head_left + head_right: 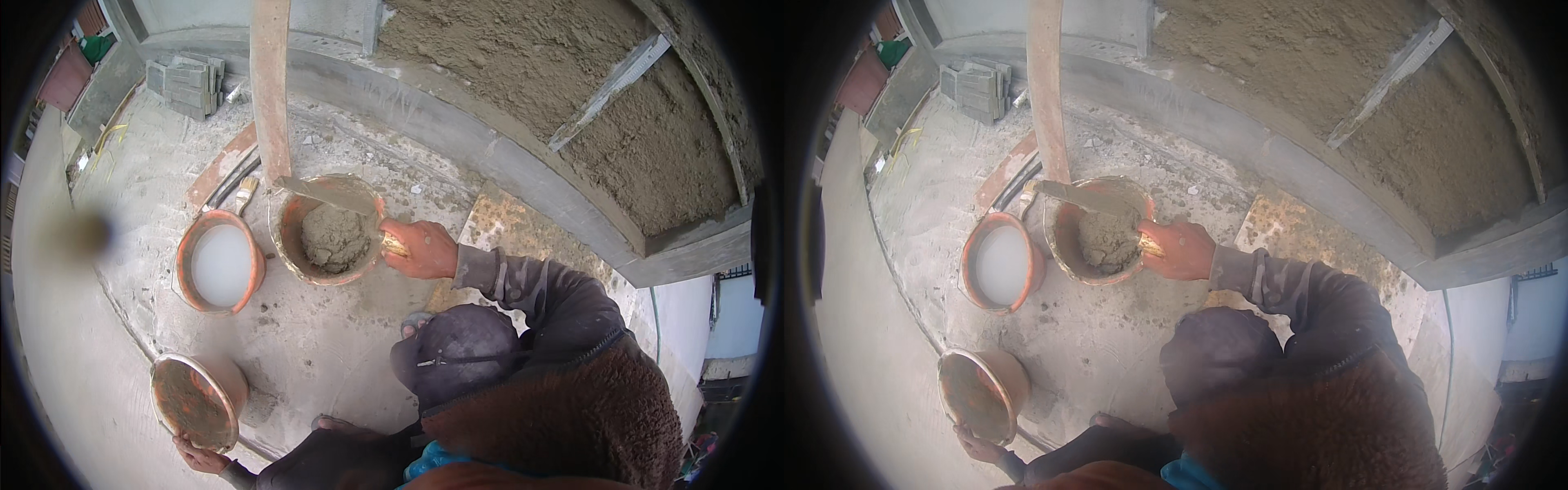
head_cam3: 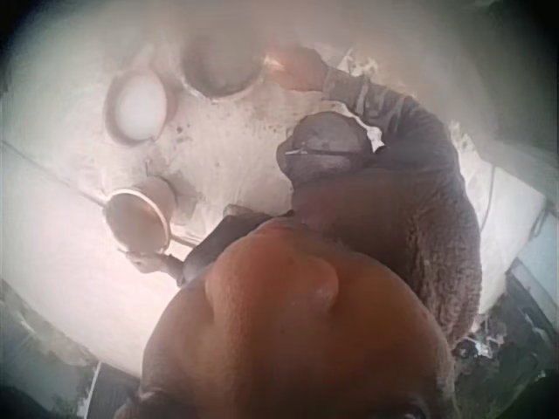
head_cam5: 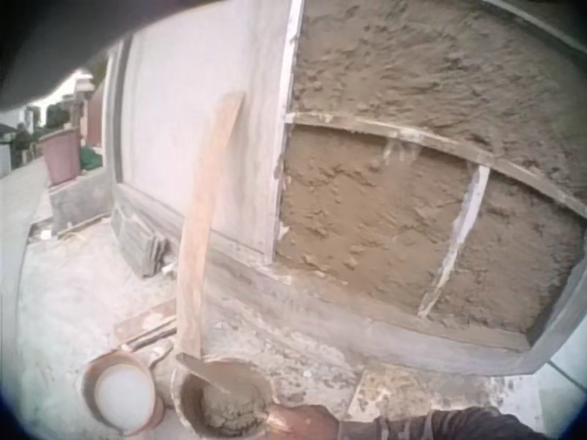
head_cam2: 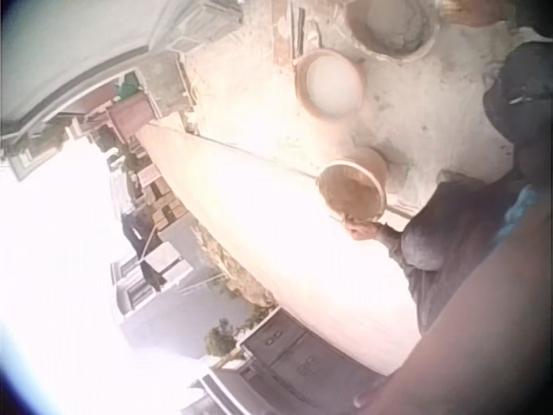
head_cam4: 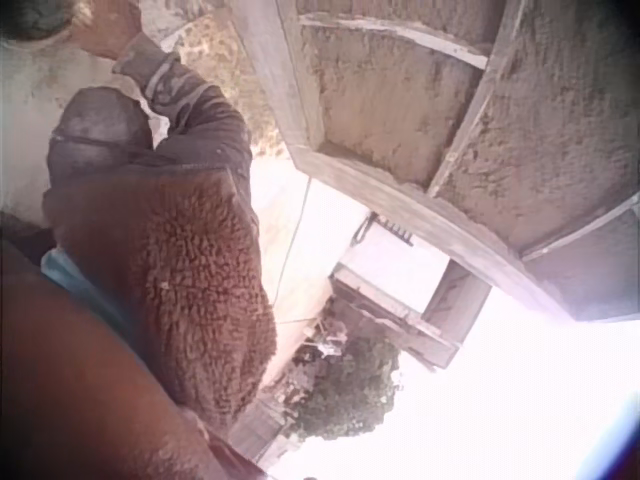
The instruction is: The person scoops cement from a bucket with a trowel and applies it to a curved concrete surface, smoothing it with a straightedge and trowel. The person repeatedly transfers cement from one bucket to another and continues spreading it along the surface.
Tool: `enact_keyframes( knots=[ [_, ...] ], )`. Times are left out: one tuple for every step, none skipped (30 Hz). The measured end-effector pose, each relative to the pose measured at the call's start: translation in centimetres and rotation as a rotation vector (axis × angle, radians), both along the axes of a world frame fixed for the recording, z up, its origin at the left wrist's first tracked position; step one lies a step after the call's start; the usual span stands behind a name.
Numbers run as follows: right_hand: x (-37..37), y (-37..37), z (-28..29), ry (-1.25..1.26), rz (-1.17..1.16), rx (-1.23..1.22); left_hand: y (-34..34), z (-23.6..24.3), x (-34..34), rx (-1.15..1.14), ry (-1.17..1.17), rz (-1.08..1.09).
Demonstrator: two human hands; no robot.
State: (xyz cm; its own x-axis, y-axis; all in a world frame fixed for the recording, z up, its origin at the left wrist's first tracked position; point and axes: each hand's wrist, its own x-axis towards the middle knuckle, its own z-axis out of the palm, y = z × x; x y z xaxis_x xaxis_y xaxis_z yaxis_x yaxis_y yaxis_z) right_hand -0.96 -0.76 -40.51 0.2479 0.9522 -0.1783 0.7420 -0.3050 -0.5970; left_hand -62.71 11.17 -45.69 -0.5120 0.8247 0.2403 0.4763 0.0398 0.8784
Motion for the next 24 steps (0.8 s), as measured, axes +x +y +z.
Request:
enact_keyframes(
  knots=[
    [0.3,-0.4,-0.5,0.005,-0.019,0.105,2.1,1.6,2.9,-0.007,0.028,-0.135],
    [0.5,-0.2,-1.6,0.018,-0.021,0.212,3.9,3.1,5.5,-0.012,0.063,-0.252],
    [0.4,0.2,-2.3,0.049,-0.006,0.314,5.7,3.5,6.0,-0.043,0.061,-0.354],
    [0.7,0.6,-2.6,0.099,0.03,0.218,7.5,3.8,6.8,-0.078,0.059,-0.456],
    [1.0,1.0,-3.4,0.124,0.022,0.223,9.0,4.8,9.4,-0.152,0.093,-0.448],
    [0.8,0.8,-4.3,0.154,0.043,0.195,9.7,5.1,11.1,-0.201,0.119,-0.544],
    [1.0,0.2,-5.1,0.185,0.055,0.163,12.4,5.1,14.0,-0.298,0.197,-0.666],
    [0.7,-0.4,-4.2,0.276,0.009,0.142,13.9,6.9,17.5,-0.312,0.521,-0.795],
    [0.9,-0.2,-3.1,0.346,-0.035,0.145,16.0,6.7,19.9,-0.423,0.669,-0.83],
    [1.2,-0.5,-3.8,0.453,-0.067,0.157,17.5,6.7,22.2,-0.48,0.956,-0.825],
    [1.1,-1.0,-4.5,0.559,-0.111,0.163,18.3,6.2,23.2,-0.509,1.031,-0.823],
    [1.0,-1.0,-4.8,0.58,-0.122,0.155,19.5,5.1,24.6,-0.533,1.097,-0.833],
    [0.9,-1.1,-5.1,0.602,-0.142,0.147,19.9,4.8,26.4,-0.646,1.145,-0.822],
    [0.7,-1.1,-5.3,0.632,-0.166,0.146,20.5,2.8,25.9,-0.556,1.174,-0.837],
    [0.3,-1.0,-5.3,0.672,-0.17,0.093,21.1,0.5,25.3,-0.459,1.211,-0.855],
    [0.3,-1.2,-5.0,0.695,-0.195,0.039,21.9,-0.9,26.0,-0.462,1.222,-0.935],
    [0.2,-1.5,-4.9,0.713,-0.226,-0.02,22.6,-2.6,26.5,-0.465,1.226,-1.025],
    [0.4,-1.7,-5.3,0.581,-0.148,0.054,22.9,-3.8,27.8,-0.465,1.268,-1.082],
    [0.6,-2.2,-5.5,0.511,-0.119,0.072,23.5,-4.6,28.6,-0.546,1.281,-1.093],
    [0.6,-2.7,-5.3,0.443,-0.09,0.088,24.1,-5.5,29.7,-0.627,1.297,-1.104],
    [0.6,-3.1,-5.1,0.372,-0.061,0.099,24.0,-5.6,31.0,-0.71,1.31,-1.115],
    [0.6,-3.7,-5.3,0.391,-0.075,0.051,25.2,-8.4,30.9,-0.735,1.209,-1.075],
    [0.8,-4.4,-5.5,0.411,-0.089,0.003,26.0,-9.5,31.1,-0.738,1.217,-1.04],
    [1.0,-5.3,-5.5,0.426,-0.112,-0.053,26.0,-10.6,32.0,-0.742,1.218,-1.019]
  ],
)
